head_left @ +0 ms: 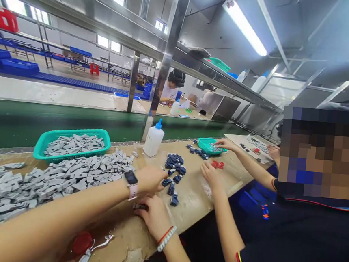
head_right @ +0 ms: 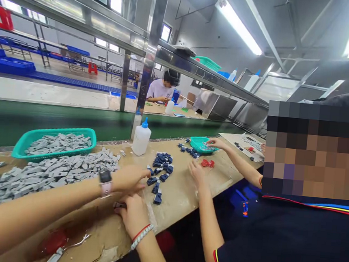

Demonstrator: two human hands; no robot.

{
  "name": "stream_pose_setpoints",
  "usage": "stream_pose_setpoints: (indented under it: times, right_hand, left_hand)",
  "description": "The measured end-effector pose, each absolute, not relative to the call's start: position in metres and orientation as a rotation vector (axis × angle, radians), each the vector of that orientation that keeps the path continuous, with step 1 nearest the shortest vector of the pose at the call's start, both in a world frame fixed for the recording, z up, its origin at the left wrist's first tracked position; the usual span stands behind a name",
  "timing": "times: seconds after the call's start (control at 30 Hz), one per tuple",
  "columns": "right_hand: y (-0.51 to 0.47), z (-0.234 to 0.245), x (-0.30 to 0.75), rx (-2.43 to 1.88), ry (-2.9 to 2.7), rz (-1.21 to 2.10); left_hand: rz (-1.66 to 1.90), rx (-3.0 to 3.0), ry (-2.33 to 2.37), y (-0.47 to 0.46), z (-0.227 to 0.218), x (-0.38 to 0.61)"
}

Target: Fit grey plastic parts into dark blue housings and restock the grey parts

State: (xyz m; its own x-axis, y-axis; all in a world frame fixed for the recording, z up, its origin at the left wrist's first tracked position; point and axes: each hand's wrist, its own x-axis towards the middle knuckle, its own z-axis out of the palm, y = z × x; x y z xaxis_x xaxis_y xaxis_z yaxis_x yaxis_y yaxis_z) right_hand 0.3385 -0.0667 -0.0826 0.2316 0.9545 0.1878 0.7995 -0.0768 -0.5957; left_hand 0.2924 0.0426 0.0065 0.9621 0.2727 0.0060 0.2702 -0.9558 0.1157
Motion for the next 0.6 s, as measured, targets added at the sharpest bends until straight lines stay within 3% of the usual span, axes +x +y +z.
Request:
stream_pose_setpoints:
  times: [0.23, 0.47, 0.6]
  right_hand:
    - [-0.112, -0.086, 0.325, -1.63, -1.471, 0.354]
    - [-0.125, -0.073, 0.318, -1.464, -1.48, 0.601]
    - [-0.114, -0.072, 0.301, -1.379, -1.636, 0.629]
  left_hand:
    - [0.053, 2.825, 0.679, 0.049, -0.04, 0.347]
    - [0.159, 2.664, 0.8, 0.071, -0.034, 0.313]
    - [0.423, 2.614, 0.903, 0.074, -0.002, 0.266]
